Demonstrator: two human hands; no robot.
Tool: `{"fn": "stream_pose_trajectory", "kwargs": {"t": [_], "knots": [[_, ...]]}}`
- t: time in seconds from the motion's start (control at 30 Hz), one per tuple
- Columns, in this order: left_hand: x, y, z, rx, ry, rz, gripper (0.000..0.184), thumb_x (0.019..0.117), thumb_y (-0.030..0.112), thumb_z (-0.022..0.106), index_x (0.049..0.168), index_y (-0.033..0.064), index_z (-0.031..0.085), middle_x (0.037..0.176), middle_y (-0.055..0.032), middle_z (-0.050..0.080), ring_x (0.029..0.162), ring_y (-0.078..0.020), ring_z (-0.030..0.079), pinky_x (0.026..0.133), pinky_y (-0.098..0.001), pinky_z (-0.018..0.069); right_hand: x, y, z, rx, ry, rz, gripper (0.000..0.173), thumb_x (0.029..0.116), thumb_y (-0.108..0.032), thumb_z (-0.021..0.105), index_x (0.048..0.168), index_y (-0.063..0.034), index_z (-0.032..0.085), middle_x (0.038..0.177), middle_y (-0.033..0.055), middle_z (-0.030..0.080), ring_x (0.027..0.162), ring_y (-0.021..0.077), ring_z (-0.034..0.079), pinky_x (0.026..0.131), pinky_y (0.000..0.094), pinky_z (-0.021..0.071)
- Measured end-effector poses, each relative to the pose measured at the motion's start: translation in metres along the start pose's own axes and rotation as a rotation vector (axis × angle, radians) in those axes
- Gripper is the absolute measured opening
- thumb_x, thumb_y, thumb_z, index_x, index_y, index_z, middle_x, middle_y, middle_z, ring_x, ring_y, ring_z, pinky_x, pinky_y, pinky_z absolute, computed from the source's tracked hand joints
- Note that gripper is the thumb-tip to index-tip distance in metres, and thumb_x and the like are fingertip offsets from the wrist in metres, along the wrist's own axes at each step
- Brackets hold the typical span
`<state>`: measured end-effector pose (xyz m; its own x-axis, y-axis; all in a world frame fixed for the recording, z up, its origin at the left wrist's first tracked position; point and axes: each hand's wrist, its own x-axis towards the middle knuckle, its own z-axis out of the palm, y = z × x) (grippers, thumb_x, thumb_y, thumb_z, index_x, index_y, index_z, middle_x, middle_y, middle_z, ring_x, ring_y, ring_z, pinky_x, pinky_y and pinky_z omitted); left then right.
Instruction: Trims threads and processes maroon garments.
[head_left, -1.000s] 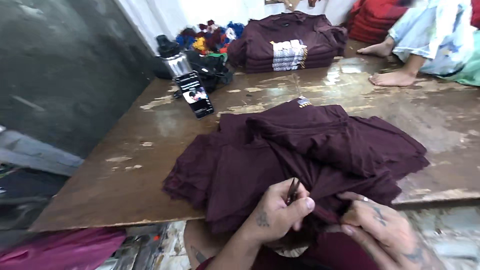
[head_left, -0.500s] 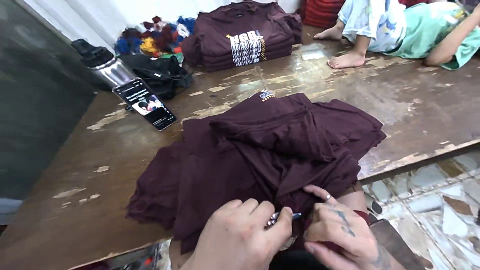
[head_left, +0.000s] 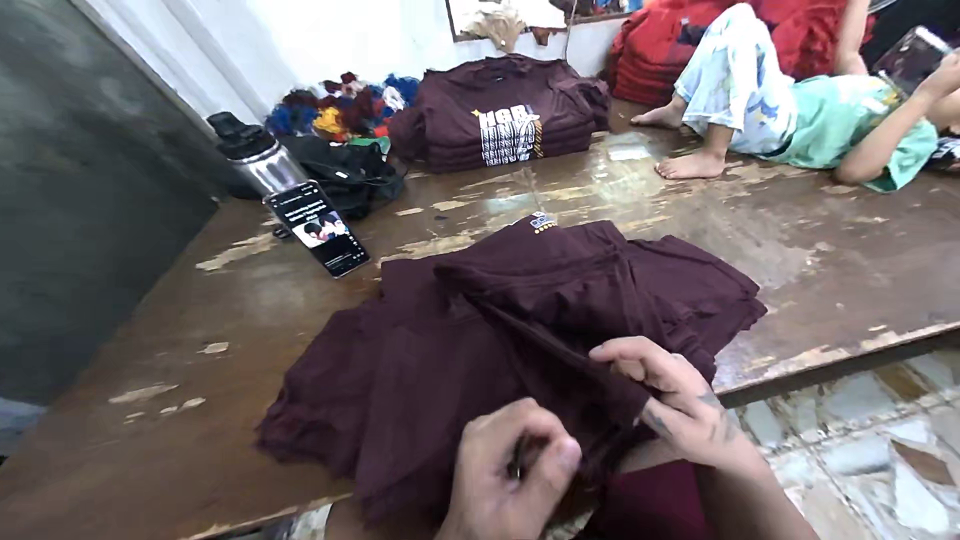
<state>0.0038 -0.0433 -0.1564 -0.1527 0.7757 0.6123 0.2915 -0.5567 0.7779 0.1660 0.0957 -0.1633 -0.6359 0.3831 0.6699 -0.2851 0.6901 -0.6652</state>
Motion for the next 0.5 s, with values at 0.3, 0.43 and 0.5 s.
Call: {"fn": "stream_pose_trajectory", "kwargs": {"t": [0.3, 0.43, 0.5], "knots": [[-0.001, 0.001, 0.018, 0.381, -0.225, 0.041, 0.007, 0.089, 0.007, 0.071, 0.086, 0.0006, 0.072, 0.078, -0.0077, 0.072, 0.065, -0.0122, 0.067, 0.059, -0.0265, 0.0561, -0.023, 0.002, 0.003, 0.048, -0.009, 0.097, 0.036, 0.102, -0.031, 0.059, 0.137, -0.0269, 0.057, 0.085, -0.0128, 0.066, 0.073, -0.0102, 0.059, 0.067, 0.0085, 0.0512], [0.0, 0.025, -0.009, 0.018, -0.357, 0.141, 0.024, 0.0963, 0.005, 0.063, 0.078, -0.0096, 0.067, 0.065, -0.0159, 0.062, 0.059, -0.0157, 0.06, 0.059, -0.0237, 0.0495, -0.008, -0.023, 0.0, -0.431, -0.174, -0.026, 0.014, 0.0919, -0.011, 0.062, 0.097, -0.0045, 0.073, 0.085, 0.0086, 0.074, 0.08, 0.0121, 0.071, 0.076, 0.0262, 0.0582], [-0.005, 0.019, -0.018, -0.003, -0.348, 0.139, 0.028, 0.0978, 0.01, 0.063, 0.078, -0.0091, 0.067, 0.065, -0.0145, 0.061, 0.059, -0.0133, 0.058, 0.058, -0.0217, 0.0478, 0.007, -0.015, -0.039, -0.631, -0.033, -0.022, 0.021, 0.0939, -0.01, 0.057, 0.103, -0.0003, 0.073, 0.093, 0.0143, 0.075, 0.083, 0.0192, 0.073, 0.075, 0.0381, 0.0604]]}}
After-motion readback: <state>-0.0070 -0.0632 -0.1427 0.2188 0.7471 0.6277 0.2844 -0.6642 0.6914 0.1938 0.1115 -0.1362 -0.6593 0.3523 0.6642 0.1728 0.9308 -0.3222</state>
